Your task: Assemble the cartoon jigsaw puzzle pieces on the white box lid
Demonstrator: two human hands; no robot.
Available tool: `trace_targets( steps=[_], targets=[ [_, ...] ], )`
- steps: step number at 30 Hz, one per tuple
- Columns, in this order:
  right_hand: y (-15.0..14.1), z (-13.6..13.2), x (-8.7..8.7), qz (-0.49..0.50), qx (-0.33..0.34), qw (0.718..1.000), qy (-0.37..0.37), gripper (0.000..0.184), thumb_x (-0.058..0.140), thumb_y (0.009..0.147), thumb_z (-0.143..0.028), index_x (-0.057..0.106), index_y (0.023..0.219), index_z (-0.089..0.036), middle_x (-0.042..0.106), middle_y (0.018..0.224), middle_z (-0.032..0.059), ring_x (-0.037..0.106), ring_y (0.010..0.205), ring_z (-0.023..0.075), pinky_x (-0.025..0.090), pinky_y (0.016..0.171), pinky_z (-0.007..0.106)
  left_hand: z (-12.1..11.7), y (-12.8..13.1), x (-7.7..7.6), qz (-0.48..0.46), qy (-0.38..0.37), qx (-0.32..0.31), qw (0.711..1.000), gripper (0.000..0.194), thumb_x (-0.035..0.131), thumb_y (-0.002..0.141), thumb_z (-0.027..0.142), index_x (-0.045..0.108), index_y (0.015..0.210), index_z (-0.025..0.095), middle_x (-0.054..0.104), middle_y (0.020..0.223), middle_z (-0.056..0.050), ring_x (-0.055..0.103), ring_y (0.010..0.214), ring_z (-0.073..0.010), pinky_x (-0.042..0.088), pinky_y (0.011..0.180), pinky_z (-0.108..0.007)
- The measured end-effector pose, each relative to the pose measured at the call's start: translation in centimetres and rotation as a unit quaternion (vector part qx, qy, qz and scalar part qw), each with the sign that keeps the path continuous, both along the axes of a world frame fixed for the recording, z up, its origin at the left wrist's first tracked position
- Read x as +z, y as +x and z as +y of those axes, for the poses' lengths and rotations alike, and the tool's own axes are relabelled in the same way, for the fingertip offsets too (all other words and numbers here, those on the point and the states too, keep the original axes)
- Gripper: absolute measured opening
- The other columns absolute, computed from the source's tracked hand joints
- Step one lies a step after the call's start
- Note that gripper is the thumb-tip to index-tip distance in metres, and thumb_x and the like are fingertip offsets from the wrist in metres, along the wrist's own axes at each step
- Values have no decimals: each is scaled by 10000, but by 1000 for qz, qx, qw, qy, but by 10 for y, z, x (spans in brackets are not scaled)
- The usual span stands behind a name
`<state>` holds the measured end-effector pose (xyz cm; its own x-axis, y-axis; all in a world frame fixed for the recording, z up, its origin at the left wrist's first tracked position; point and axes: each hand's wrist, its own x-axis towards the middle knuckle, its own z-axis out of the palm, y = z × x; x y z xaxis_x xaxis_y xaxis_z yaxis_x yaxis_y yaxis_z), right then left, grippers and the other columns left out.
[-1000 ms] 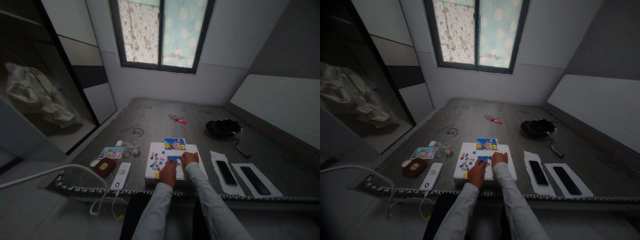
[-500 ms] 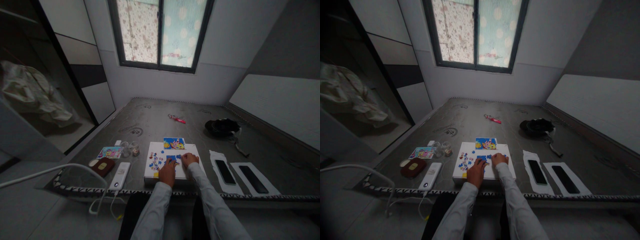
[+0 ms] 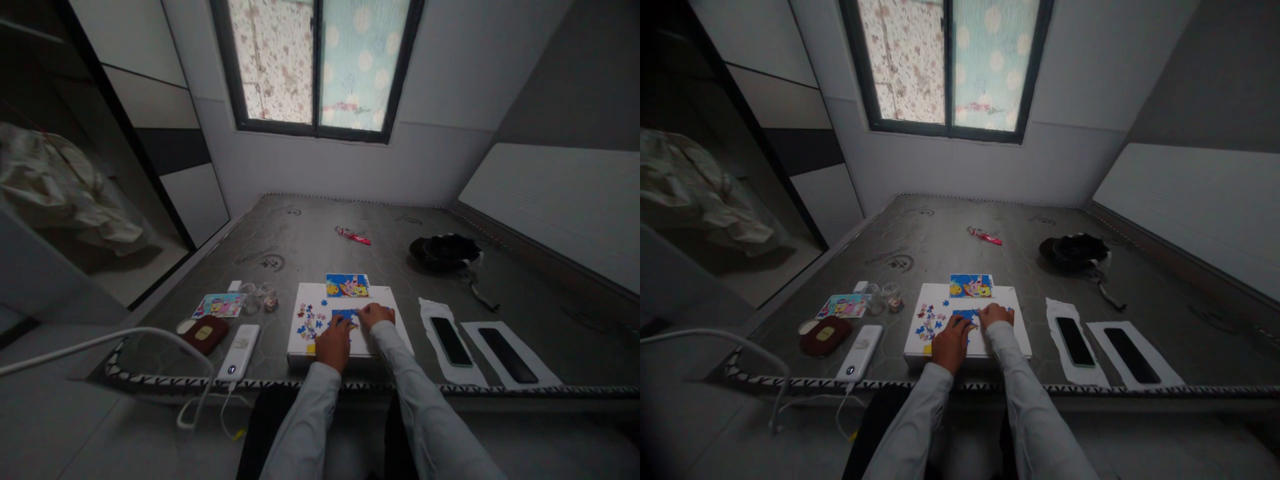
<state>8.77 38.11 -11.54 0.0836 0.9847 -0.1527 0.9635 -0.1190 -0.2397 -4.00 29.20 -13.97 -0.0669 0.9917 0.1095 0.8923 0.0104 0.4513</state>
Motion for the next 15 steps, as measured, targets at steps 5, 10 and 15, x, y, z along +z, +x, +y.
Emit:
trace_targets(
  steps=[5, 10, 15],
  targets=[
    [-3, 7, 6, -24, 12, 1000, -12, 296, 580, 835, -493, 739, 837, -244, 743, 964, 68, 639, 1022, 252, 316, 930, 405, 2, -3, -2, -2, 30, -6, 1000, 322, 371, 991, 368, 626, 1181, 325, 564, 1298, -5, 652, 867, -148, 507, 704, -268],
    [-2, 12, 10, -40, 26, 999, -24, 266, 606, 826, -465, 737, 836, -235, 742, 959, 73, 636, 1034, 258, 320, 934, 407, 4, -4, 0, 0, 47, -3, 999, 314, 372, 993, 354, 606, 1199, 322, 566, 1217, -16, 636, 852, -139, 487, 675, -255],
    [-3, 12, 12, -43, 28, 998, -34, 266, 608, 822, -459, 736, 855, -228, 739, 979, 84, 631, 1050, 266, 319, 946, 418, 8, 1, 3, 15, 25, 12, 1000, 353, 354, 995, 408, 566, 1275, 386, 514, 1150, -43, 610, 823, -137, 443, 608, -236]
  ],
)
